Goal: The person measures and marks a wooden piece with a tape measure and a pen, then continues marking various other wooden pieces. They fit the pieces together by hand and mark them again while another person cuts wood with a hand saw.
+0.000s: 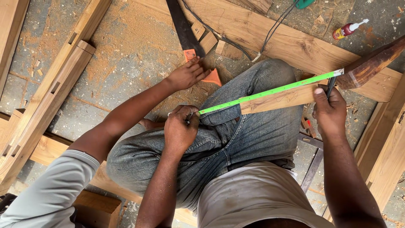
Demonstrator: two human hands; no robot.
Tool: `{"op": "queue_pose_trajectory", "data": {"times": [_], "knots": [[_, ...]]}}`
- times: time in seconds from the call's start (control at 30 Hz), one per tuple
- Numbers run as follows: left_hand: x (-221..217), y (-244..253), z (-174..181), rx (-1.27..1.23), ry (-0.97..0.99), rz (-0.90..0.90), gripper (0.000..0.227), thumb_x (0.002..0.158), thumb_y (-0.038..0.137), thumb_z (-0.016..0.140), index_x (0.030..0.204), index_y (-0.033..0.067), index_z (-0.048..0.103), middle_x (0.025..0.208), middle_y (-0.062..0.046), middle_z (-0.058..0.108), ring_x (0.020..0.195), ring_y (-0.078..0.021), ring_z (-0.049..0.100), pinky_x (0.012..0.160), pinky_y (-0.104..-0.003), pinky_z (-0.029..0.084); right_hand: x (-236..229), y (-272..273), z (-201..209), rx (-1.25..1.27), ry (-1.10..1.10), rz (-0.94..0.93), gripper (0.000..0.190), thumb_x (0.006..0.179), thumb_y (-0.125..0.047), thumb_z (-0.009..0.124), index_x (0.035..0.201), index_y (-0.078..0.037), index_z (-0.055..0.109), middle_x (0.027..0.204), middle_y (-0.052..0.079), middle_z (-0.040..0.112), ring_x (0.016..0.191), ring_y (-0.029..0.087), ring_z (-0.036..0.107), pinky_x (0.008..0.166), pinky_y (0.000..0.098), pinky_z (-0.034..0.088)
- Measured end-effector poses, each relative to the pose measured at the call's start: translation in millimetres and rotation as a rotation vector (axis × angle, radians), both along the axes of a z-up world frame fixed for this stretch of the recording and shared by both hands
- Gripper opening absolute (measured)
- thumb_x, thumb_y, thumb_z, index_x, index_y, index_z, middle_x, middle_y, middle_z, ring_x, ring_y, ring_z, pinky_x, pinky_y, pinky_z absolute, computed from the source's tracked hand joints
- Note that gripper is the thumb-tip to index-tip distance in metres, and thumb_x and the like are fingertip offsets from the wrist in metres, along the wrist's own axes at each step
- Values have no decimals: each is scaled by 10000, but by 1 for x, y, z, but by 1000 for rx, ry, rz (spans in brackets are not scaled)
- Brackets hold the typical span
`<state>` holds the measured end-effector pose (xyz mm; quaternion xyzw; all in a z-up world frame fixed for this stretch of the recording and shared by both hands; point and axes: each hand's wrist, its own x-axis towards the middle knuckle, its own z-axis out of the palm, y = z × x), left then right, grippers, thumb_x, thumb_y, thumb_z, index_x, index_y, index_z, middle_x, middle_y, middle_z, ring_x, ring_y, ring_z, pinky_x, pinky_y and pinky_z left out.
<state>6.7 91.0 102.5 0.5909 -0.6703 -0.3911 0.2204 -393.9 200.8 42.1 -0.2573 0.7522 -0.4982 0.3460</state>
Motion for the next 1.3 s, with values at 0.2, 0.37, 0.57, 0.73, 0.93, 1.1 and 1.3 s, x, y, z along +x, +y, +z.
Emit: {"op": "queue_pose_trajectory", "data": {"times": [0.2,0.37,0.57,0.73,0.93,1.1,1.3], "knots": [[1,4,-17,2,174,-95,101,879,101,743,968,52,745,960,-103,729,797,-224,720,703,-351,573,-14,-3,10,-21,-523,-58,200,1070,-321,661,1045,-128,616,801,-23,554,575,98,436,540,286,361],[-9,7,-12,99,112,-80,109,892,169,749,960,85,742,952,-123,737,813,-274,730,721,-393,565,-52,6,-28,-59,-816,-13,200,1110,-323,643,1051,-134,621,823,-27,575,594,87,427,570,273,349],[-12,14,-26,40,75,-129,137,895,232,729,954,108,742,998,-120,738,928,-331,717,802,-453,557,-93,3,-71,-43,-966,141,91,1079,-182,637,1032,-111,604,895,-21,610,631,63,446,604,247,347],[-16,13,-38,86,31,-122,180,901,293,702,977,133,738,997,-99,750,949,-316,724,821,-450,565,-113,1,-86,-43,-945,231,47,1093,-142,586,1111,-100,596,920,-25,620,666,56,454,639,234,352],[-16,13,-47,25,23,-146,187,877,295,707,973,140,750,993,-113,746,955,-339,712,805,-471,566,-148,-11,-119,44,-844,276,147,1083,-168,529,1197,-87,575,961,-60,603,667,12,413,632,214,337],[-15,12,-49,53,75,-151,161,881,269,694,961,141,750,988,-104,760,941,-324,735,816,-460,580,-151,-18,-119,153,-780,295,267,1189,-364,540,1245,-103,559,900,-93,556,630,6,396,593,218,327],[-14,9,-44,78,26,-191,168,913,286,698,972,140,758,985,-112,757,935,-306,731,844,-451,570,-204,-27,-185,194,-500,212,382,1164,-429,465,1244,-72,574,820,-58,507,599,37,313,557,250,279]]}}
